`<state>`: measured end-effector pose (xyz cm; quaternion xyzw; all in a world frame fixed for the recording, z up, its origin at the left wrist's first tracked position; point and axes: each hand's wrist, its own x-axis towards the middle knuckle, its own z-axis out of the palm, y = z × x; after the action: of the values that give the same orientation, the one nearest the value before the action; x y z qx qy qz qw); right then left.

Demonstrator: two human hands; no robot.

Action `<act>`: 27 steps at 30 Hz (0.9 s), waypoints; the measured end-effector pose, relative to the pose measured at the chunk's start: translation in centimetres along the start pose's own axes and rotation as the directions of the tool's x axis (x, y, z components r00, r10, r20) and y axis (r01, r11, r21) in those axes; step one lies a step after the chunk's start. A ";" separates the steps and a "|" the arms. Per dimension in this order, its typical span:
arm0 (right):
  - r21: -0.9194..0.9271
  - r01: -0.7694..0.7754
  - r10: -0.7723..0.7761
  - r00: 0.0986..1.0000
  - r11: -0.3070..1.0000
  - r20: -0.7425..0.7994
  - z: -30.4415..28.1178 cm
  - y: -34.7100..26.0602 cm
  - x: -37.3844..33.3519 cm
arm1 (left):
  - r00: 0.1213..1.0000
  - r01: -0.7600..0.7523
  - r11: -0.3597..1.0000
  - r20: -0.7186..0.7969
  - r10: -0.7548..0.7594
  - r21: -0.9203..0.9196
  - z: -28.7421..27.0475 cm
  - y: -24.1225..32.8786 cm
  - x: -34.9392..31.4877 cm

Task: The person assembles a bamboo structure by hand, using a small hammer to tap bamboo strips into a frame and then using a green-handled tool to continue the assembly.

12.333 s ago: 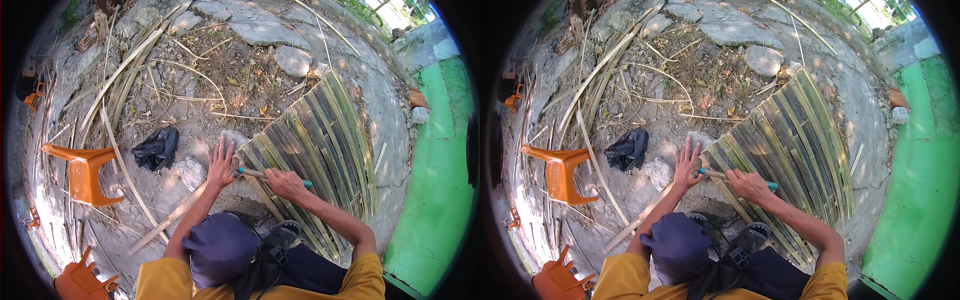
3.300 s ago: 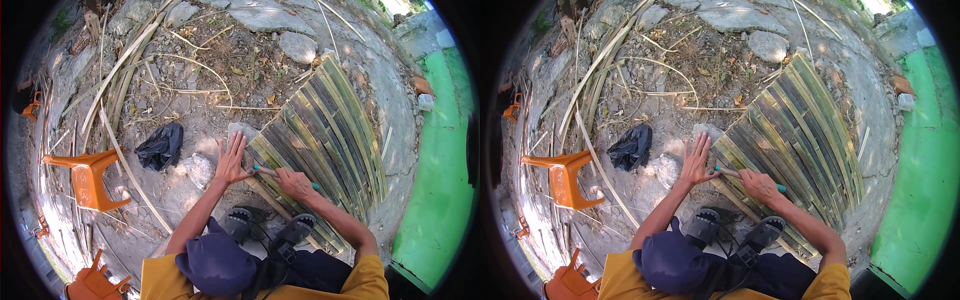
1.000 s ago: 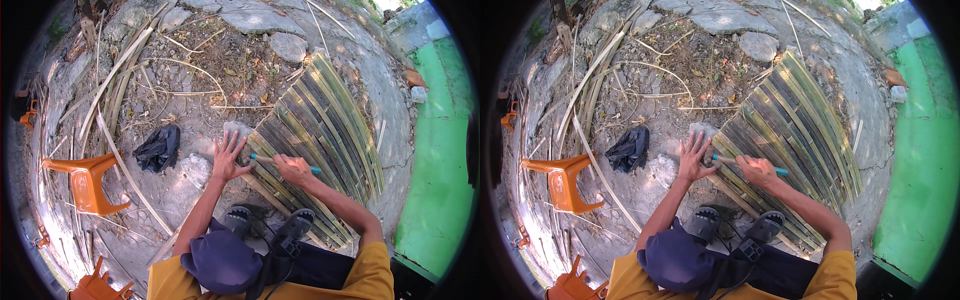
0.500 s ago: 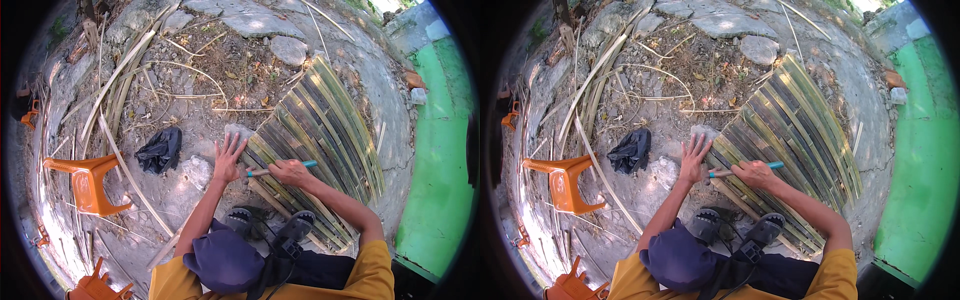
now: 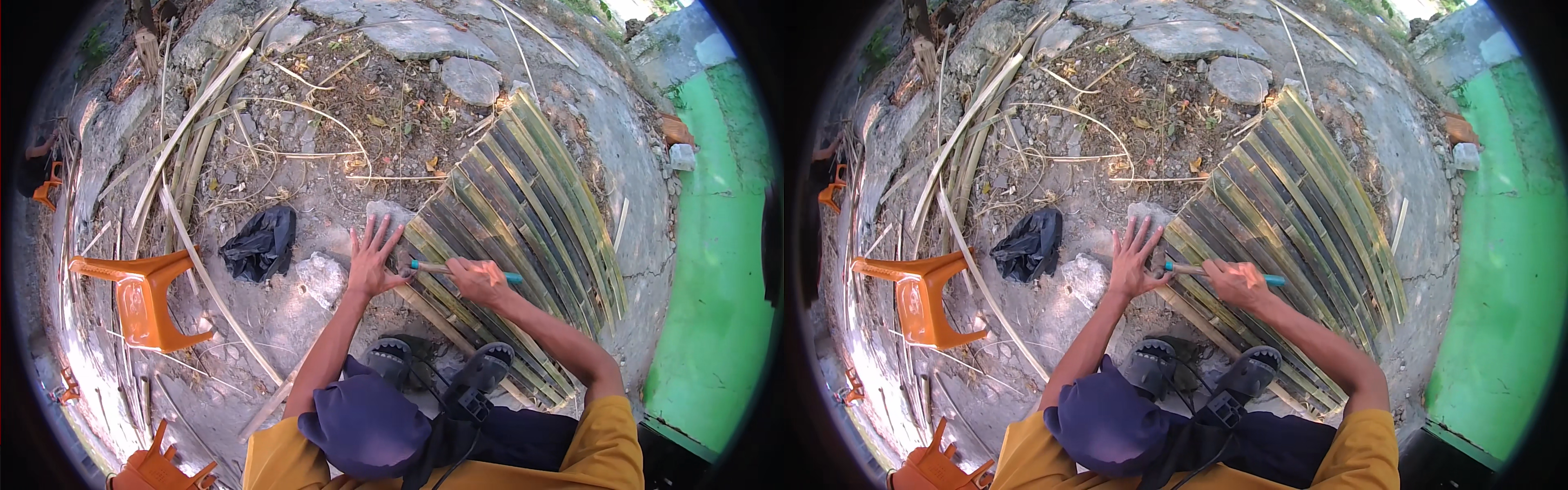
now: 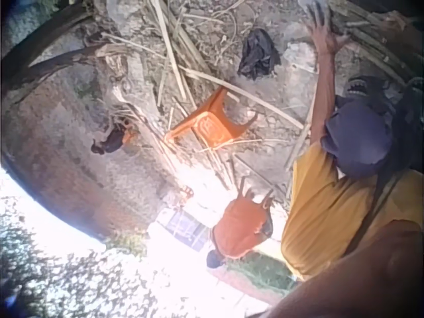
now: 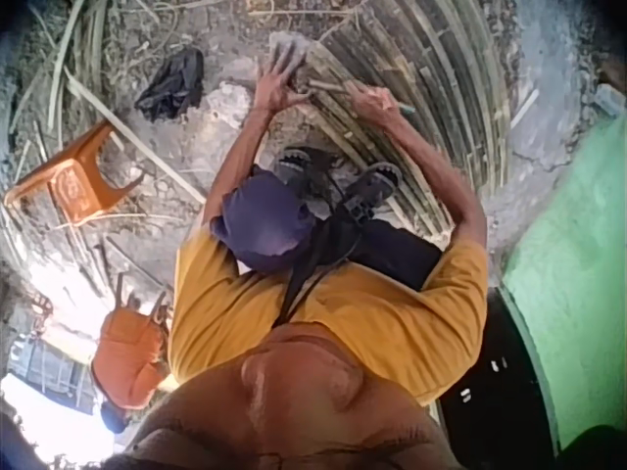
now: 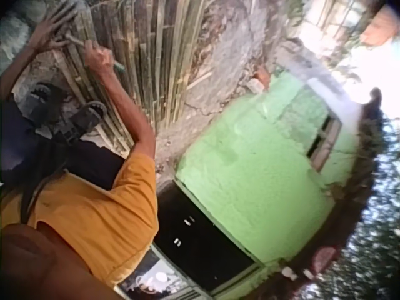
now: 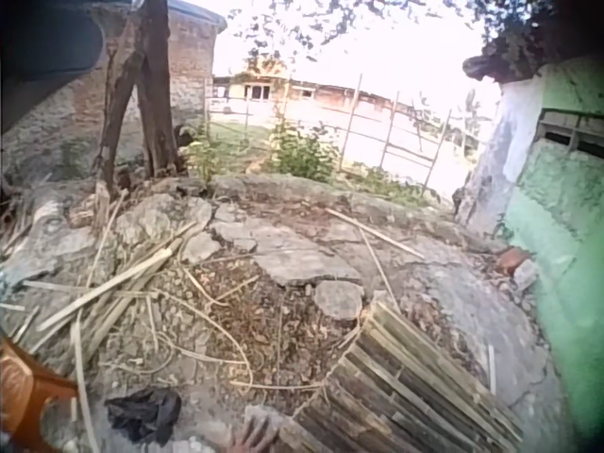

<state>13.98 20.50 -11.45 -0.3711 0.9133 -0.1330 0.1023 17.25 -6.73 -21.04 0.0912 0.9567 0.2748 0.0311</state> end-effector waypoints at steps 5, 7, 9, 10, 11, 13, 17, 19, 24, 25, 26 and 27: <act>-0.097 0.053 -0.048 0.998 0.994 0.050 2.0 2.2 -1.2 | 0.998 0.010 1.000 0.061 -0.009 -0.016 -0.4 0.8 0.5; -0.171 0.006 0.010 0.996 0.985 0.094 2.2 2.0 -0.7 | 1.000 -0.004 0.999 0.009 0.004 -0.037 -0.1 0.5 0.3; -0.083 0.073 -0.073 0.997 0.994 0.003 1.9 0.0 -1.1 | 1.000 0.010 1.000 0.005 -0.009 -0.022 -0.1 0.2 0.1; -0.058 0.141 -0.141 0.990 0.988 0.006 1.3 -0.7 -1.2 | 1.000 0.016 1.000 -0.004 -0.016 -0.006 -0.2 0.2 -0.1; -0.067 0.135 -0.135 0.991 0.989 0.005 1.4 -0.1 -1.3 | 1.000 0.007 1.000 -0.008 -0.007 -0.011 -0.2 0.4 0.3; -0.125 0.055 -0.048 0.997 0.991 0.055 2.2 1.5 -1.5 | 0.999 0.004 1.000 0.044 -0.005 0.012 -0.1 0.8 0.6; -0.137 -0.057 0.064 0.997 0.989 0.049 1.7 0.9 -0.9 | 0.998 0.019 1.000 0.064 -0.017 -0.024 -0.2 0.5 0.2; -0.041 0.168 -0.169 0.985 0.985 -0.018 1.3 0.2 -0.7 | 1.000 0.006 1.000 0.014 -0.006 0.014 -0.2 -0.2 -0.2; -0.182 -0.020 0.031 0.998 0.983 0.061 2.5 1.8 -0.2 | 1.000 0.007 1.000 0.020 -0.007 -0.008 0.3 0.5 0.3; -0.147 -0.057 0.064 0.997 0.987 0.044 2.5 1.2 0.2 | 1.000 0.003 1.000 0.001 -0.003 -0.015 0.2 0.2 0.1; -0.115 -0.102 0.106 0.994 0.988 0.036 2.1 0.5 0.0 | 1.000 0.005 1.000 0.004 -0.005 -0.018 0.1 0.2 0.1; -0.114 -0.103 0.108 0.993 0.988 0.040 2.2 0.5 -0.4 | 0.999 0.008 1.000 0.036 -0.008 0.006 -0.1 0.1 0.2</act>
<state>14.59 20.74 -13.67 -0.3304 0.9351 -0.0674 0.1093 17.07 -6.68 -20.92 0.0923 0.9571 0.2703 0.0493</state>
